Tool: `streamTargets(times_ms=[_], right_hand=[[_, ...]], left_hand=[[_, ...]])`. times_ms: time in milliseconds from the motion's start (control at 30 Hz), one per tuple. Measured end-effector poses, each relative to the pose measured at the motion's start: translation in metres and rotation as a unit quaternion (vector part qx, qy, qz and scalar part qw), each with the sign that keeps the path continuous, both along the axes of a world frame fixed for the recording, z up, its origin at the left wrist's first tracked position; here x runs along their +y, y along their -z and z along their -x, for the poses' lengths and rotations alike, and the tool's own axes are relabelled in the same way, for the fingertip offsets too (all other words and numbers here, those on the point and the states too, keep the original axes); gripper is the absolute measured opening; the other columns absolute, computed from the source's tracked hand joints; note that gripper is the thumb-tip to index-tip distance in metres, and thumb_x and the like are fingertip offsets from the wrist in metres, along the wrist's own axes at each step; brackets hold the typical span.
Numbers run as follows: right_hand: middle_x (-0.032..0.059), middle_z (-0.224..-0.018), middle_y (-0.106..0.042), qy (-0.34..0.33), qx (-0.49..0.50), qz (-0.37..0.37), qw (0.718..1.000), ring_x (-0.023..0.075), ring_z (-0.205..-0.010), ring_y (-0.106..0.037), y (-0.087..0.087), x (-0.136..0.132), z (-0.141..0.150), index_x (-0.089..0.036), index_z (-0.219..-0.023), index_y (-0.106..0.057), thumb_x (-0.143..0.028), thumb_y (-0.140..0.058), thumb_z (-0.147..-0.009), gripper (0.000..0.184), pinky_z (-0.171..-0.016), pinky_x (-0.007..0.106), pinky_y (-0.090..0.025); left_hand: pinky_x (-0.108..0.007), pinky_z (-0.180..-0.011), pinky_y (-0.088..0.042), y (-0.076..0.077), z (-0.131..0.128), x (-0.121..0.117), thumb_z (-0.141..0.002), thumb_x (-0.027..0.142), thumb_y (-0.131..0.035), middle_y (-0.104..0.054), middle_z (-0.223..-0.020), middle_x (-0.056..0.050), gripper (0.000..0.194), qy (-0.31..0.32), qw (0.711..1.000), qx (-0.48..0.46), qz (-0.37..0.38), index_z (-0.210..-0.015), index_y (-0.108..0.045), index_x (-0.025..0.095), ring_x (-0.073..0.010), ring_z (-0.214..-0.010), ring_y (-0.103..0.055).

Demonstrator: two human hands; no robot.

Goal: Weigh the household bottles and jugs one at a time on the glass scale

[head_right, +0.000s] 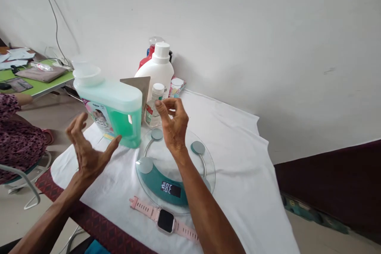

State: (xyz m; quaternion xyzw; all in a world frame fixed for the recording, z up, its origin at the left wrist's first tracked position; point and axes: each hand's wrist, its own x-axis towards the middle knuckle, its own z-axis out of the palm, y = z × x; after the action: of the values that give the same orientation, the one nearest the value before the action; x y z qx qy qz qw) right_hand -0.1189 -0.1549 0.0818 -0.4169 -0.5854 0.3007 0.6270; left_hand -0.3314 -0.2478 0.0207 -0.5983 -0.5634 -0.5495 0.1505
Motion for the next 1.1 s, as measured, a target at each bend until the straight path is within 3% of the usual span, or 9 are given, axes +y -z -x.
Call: streamTargets(times_ms=[67,167,233,333,467,600,767,967,1100], right_hand=[[0.0021,-0.096,-0.072,0.058,-0.005,0.03,0.998,0.0217,-0.093,-0.067,0.001,0.018,-0.014,-0.027,-0.095,-0.064,-0.07,-0.082,-0.078,0.05,-0.086,0.041,-0.056],[0.0068,-0.109,-0.073,0.057,-0.024,0.098,0.993,0.0256,-0.1,-0.068,0.01,0.049,-0.014,-0.026,-0.105,-0.061,-0.069,-0.09,-0.062,0.067,-0.087,0.044,-0.056],[0.0089,-0.117,-0.072,0.035,-0.043,0.113,0.992,0.0265,-0.106,-0.067,0.017,0.066,-0.006,-0.025,-0.108,-0.06,-0.069,-0.089,-0.063,0.069,-0.091,0.045,-0.054],[0.0075,-0.115,-0.071,0.044,-0.081,0.073,0.993,0.0246,-0.103,-0.064,0.025,0.082,0.01,-0.025,-0.102,-0.058,-0.068,-0.084,-0.072,0.058,-0.094,0.044,-0.052],[0.004,-0.095,-0.068,0.084,-0.146,0.017,0.986,0.023,-0.09,-0.061,0.03,0.091,0.017,-0.026,-0.086,-0.054,-0.062,-0.081,-0.08,0.046,-0.087,0.042,-0.05],[0.0022,-0.087,-0.067,0.078,-0.14,-0.007,0.987,0.0213,-0.083,-0.059,0.031,0.093,0.011,-0.026,-0.081,-0.055,-0.061,-0.08,-0.083,0.043,-0.083,0.039,-0.049],[0.0011,-0.088,-0.071,0.091,-0.106,-0.035,0.99,0.0187,-0.082,-0.06,0.014,0.078,-0.015,-0.024,-0.088,-0.066,-0.062,-0.078,-0.086,0.041,-0.082,0.036,-0.048],[-0.0023,-0.078,-0.067,0.103,-0.152,-0.029,0.983,0.0155,-0.074,-0.057,-0.025,0.021,-0.062,-0.024,-0.088,-0.072,-0.063,-0.076,-0.088,0.039,-0.068,0.032,-0.046],[-0.0033,-0.072,-0.064,0.107,-0.194,0.012,0.975,0.0145,-0.066,-0.053,-0.026,-0.017,-0.081,-0.024,-0.081,-0.07,-0.064,-0.078,-0.086,0.041,-0.063,0.033,-0.045]], left_hand=[[-0.054,-0.106,-0.057,0.007,-0.016,-0.016,-0.089,0.037,-0.084,-0.062,-0.132,-0.014,0.074,0.055,0.998,0.03,0.009,-0.15,-0.047,0.023,-0.0339,-0.127,-0.06],[-0.047,-0.097,-0.063,0.027,-0.044,-0.034,-0.102,0.036,-0.069,-0.064,-0.124,-0.012,0.045,0.16,0.97,0.009,0.185,-0.141,-0.051,0.023,-0.0284,-0.116,-0.068],[-0.053,-0.103,-0.062,0.04,-0.06,-0.04,-0.106,0.042,-0.063,-0.059,-0.138,-0.016,0.053,0.181,0.942,-0.017,0.281,-0.151,-0.044,0.022,-0.0315,-0.128,-0.066],[-0.062,-0.116,-0.054,0.053,-0.077,-0.045,-0.106,0.049,-0.059,-0.042,-0.161,-0.022,0.074,0.207,0.916,-0.02,0.343,-0.167,-0.024,0.023,-0.0374,-0.149,-0.052],[-0.069,-0.122,-0.047,0.061,-0.091,-0.047,-0.104,0.054,-0.06,-0.024,-0.172,-0.026,0.094,0.222,0.91,0.011,0.349,-0.174,-0.004,0.026,-0.0433,-0.162,-0.032],[-0.074,-0.12,-0.045,0.065,-0.094,-0.045,-0.102,0.058,-0.062,-0.02,-0.174,-0.027,0.102,0.222,0.916,0.028,0.333,-0.175,0.004,0.028,-0.0469,-0.163,-0.028],[-0.074,-0.121,-0.045,0.062,-0.09,-0.043,-0.102,0.055,-0.062,-0.025,-0.173,-0.026,0.101,0.23,0.912,0.003,0.339,-0.175,0.003,0.03,-0.0462,-0.161,-0.032],[-0.068,-0.124,-0.044,0.056,-0.086,-0.044,-0.105,0.052,-0.06,-0.032,-0.169,-0.024,0.092,0.24,0.906,-0.04,0.346,-0.174,-0.005,0.027,-0.041,-0.159,-0.038],[-0.066,-0.124,-0.046,0.057,-0.086,-0.044,-0.105,0.052,-0.059,-0.033,-0.167,-0.024,0.091,0.243,0.906,-0.044,0.345,-0.174,-0.007,0.025,-0.0403,-0.158,-0.039]])
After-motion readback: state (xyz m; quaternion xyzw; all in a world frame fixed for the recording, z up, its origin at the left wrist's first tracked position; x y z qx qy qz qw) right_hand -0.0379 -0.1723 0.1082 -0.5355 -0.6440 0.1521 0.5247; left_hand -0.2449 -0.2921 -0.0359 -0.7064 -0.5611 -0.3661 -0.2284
